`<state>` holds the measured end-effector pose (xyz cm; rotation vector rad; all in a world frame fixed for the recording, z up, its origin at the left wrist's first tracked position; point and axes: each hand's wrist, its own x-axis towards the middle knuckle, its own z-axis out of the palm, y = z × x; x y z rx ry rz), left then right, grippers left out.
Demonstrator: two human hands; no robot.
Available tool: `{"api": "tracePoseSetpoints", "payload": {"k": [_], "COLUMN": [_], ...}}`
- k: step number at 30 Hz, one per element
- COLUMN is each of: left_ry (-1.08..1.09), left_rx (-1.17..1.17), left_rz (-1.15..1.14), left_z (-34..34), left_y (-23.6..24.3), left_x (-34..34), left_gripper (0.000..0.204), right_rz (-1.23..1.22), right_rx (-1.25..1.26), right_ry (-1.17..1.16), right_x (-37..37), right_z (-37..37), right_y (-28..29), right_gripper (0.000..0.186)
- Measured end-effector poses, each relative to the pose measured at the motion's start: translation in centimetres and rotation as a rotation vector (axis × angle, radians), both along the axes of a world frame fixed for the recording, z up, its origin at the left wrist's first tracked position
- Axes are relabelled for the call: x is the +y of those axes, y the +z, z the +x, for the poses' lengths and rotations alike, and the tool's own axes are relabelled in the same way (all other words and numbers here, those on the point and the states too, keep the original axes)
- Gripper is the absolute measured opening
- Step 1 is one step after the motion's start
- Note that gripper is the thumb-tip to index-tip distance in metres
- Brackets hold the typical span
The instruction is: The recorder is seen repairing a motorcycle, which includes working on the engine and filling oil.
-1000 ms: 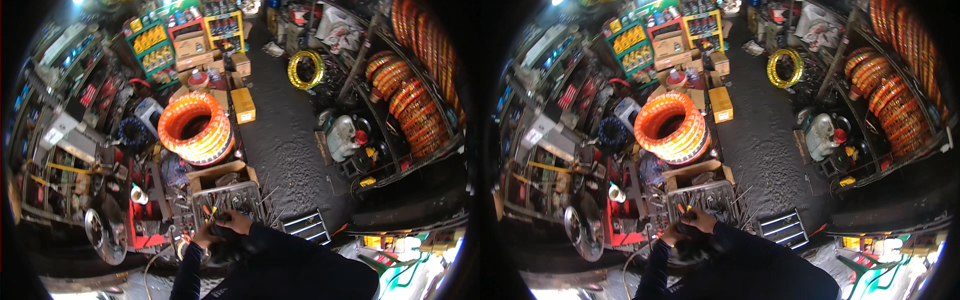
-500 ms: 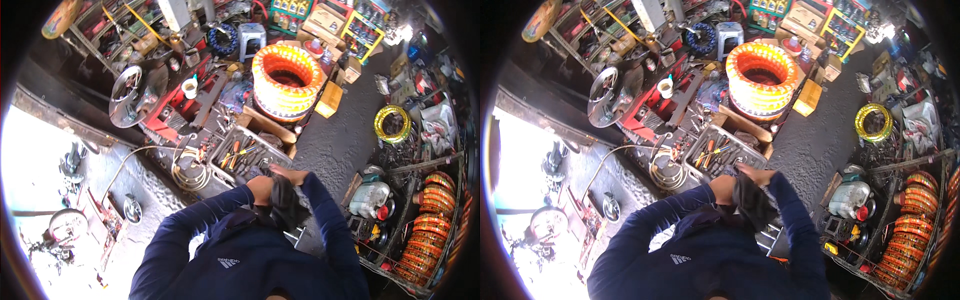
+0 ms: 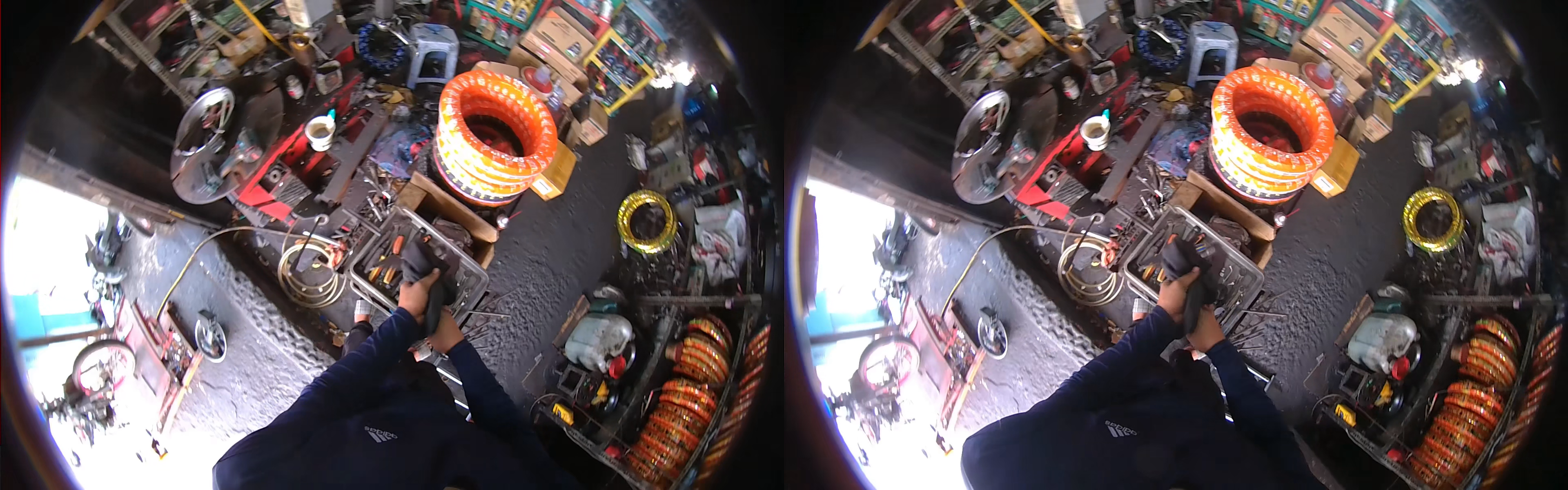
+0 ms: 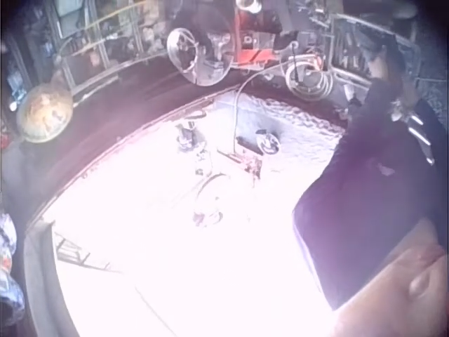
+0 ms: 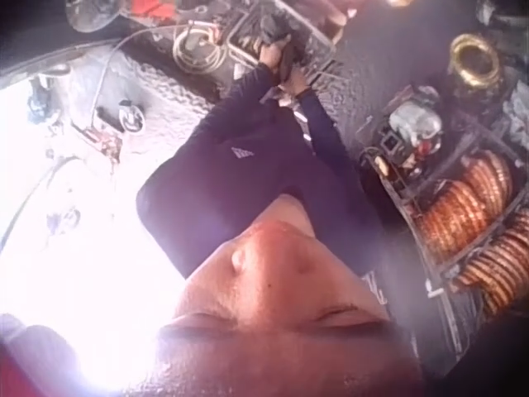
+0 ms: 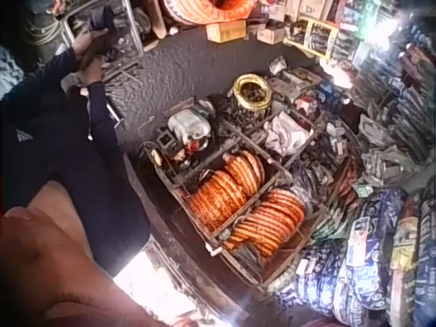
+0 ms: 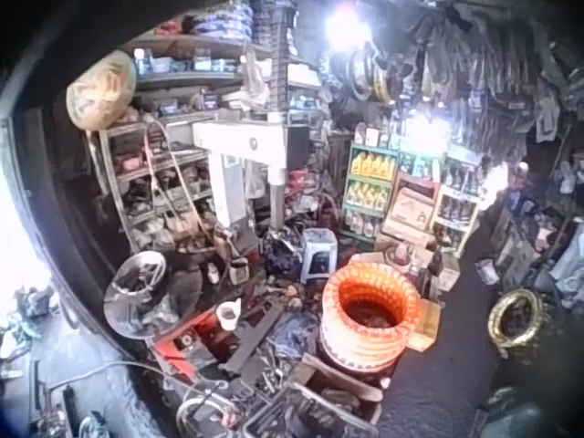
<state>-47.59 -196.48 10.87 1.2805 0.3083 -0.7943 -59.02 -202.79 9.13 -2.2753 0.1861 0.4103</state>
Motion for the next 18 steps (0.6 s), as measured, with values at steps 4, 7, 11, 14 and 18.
{"api": "tracePoseSetpoints", "payload": {"k": [4,7,11,14,18], "left_ry": [-0.267,-0.789,-0.548,-0.582,-0.821], "left_rx": [0.683,0.077,0.076,0.152,-0.169], "left_rz": [-0.711,-0.110,0.081,0.312,-0.010], "left_z": [8.2,7.1,3.9,7.3,7.4], "left_y": [0.2,-0.4,-5.4,-9.6,-9.8], "left_x": [3.8,5.0,1.7,0.8,4.0], "left_gripper": [0.064,0.071,0.068,0.063,0.061], "right_rz": [0.873,1.293,1.158,1.349,1.482], "right_rx": [-0.387,-0.240,-0.411,-0.268,0.146], "right_ry": [-0.603,-1.277,-1.202,-1.149,-1.368], "right_x": [1.2,2.2,4.8,5.9,4.2], "right_z": [0.6,4.2,9.0,7.5,3.9], "right_y": [2.7,3.0,3.6,5.5,3.5], "right_gripper": [0.049,0.059,0.070,0.070,0.070]}}
